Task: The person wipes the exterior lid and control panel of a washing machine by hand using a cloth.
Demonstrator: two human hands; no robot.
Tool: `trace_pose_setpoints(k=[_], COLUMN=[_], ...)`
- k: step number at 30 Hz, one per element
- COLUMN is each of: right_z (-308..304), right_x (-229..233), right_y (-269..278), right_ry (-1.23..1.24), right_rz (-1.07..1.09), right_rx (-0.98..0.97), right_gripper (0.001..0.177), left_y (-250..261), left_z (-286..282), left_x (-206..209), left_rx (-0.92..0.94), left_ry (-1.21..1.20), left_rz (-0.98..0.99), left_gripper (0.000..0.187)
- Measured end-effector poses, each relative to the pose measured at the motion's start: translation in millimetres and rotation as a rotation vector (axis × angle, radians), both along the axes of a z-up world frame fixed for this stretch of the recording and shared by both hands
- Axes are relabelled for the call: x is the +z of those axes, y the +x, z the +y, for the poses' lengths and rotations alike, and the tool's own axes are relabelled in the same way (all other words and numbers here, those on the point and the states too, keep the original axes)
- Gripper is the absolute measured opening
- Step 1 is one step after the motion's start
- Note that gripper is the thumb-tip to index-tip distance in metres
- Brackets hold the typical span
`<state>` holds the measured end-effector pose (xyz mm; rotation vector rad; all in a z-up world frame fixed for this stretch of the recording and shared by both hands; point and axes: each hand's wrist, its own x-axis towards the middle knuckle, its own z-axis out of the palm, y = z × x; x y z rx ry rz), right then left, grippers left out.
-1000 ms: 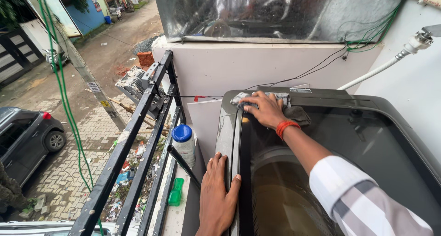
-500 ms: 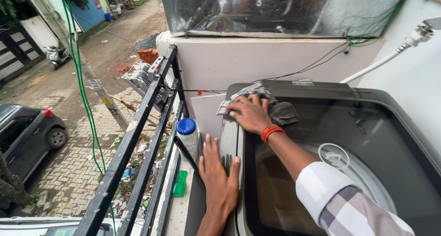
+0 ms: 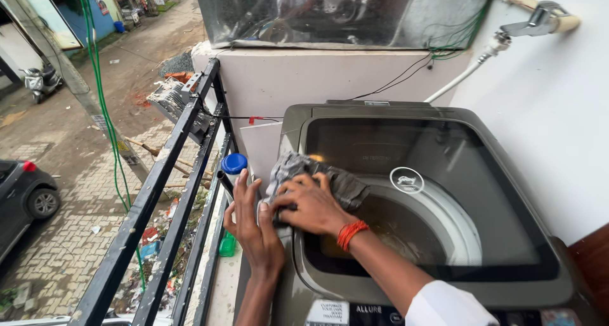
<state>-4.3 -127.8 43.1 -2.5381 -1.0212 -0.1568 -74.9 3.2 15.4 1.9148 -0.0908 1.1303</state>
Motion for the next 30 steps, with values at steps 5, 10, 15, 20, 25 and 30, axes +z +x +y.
trace_pose_setpoints(k=[5,10,15,20,25,30], right_z=[-5.8,-12.5,-31.9,-60.9,-110.3,-173.7], right_x=[-1.3,-2.5,4.7,-11.4,-47.7,-86.6], right_y=[-48.2,-100.5,-135.0,-166.0,-183.3,-196.5], right_ry=[0.015,0.004,0.11,0.086,0.173,0.157], right_rz=[0.032,0.099,-0.037,-0.207,-0.519,-0.561], right_rx=[0.082,0.109,0.192,0.269,0.263,0.127], right_gripper=[0.039,0.038,0.027,0.016,0.024,0.029], left_y=[3.7,-2.5,-19.6,-35.4,-54.8,-74.8], left_z=[7.7,-1.5,-17.8,-19.8,-21.9,-27.2], left_x=[12.2,20.5,25.2,20.7,0.1,-25.1], left_rx=[-0.003,-0.001,-0.033,-0.057,-0.153,-0.158], left_ry=[-0.009,-0.035,-0.035,0.026,0.14,0.186], left_rz=[0.096,0.174,0.201,0.36,0.376,0.338], left_gripper=[0.043,0.042,0.038,0.038,0.041,0.046])
